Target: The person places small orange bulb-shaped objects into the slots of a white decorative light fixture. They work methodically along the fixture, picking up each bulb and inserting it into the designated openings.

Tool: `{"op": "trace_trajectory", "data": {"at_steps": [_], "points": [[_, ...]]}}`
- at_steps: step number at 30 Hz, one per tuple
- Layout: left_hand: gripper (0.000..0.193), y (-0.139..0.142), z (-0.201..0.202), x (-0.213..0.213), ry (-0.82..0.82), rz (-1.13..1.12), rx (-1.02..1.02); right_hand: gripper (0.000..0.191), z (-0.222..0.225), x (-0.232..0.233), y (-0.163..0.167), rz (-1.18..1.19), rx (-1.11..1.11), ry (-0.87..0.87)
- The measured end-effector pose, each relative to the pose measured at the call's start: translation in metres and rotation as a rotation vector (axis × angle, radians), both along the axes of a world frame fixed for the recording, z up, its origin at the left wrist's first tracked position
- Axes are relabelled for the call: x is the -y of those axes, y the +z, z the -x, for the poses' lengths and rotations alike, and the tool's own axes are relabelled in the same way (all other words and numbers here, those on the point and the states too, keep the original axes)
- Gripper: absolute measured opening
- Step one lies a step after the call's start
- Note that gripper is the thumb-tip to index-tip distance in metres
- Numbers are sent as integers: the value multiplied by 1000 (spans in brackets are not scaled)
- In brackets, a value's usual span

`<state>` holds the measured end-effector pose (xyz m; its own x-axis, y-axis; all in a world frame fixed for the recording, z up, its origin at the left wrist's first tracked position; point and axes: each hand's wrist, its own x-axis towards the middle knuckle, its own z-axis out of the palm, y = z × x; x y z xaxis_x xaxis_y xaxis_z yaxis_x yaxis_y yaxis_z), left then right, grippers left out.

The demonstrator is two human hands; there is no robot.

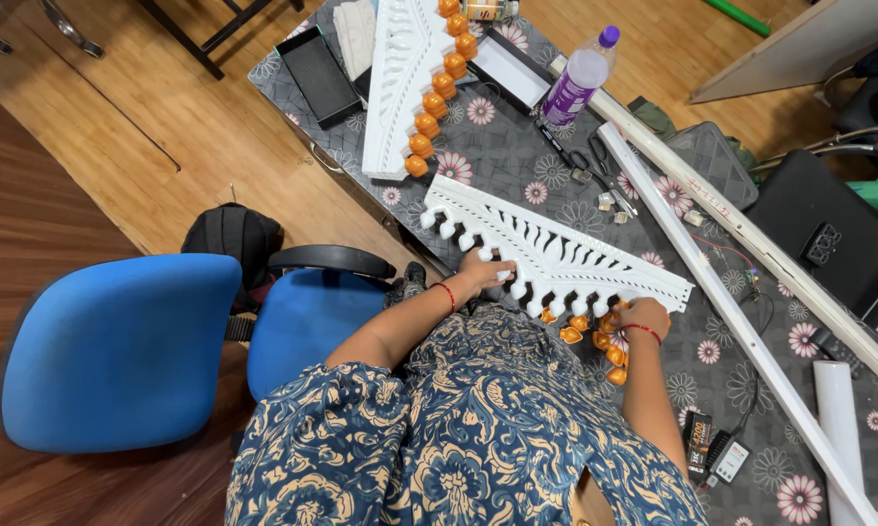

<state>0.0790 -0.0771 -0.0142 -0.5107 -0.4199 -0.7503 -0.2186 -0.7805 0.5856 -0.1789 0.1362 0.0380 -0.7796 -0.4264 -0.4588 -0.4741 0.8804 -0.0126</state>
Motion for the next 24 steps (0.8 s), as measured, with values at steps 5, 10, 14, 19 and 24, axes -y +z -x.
{"op": "trace_trajectory", "data": {"at_steps": [5, 10, 14, 19, 24], "points": [[61, -1, -1, 1, 29, -6, 11, 38, -12, -8, -15, 70, -160, -3], [59, 1, 2, 4, 37, 8, 10, 31, -23, -17, -26, 136, -330, 91], [59, 2, 8, 7, 73, 13, -2, 26, -33, -34, -26, 290, -359, 93], [57, 7, 8, 9, 43, 36, -13, 21, -59, -53, -8, 624, -412, 144], [54, 14, 3, 13, 51, 24, 5, 29, -65, -60, 10, 626, -310, -244]]}}
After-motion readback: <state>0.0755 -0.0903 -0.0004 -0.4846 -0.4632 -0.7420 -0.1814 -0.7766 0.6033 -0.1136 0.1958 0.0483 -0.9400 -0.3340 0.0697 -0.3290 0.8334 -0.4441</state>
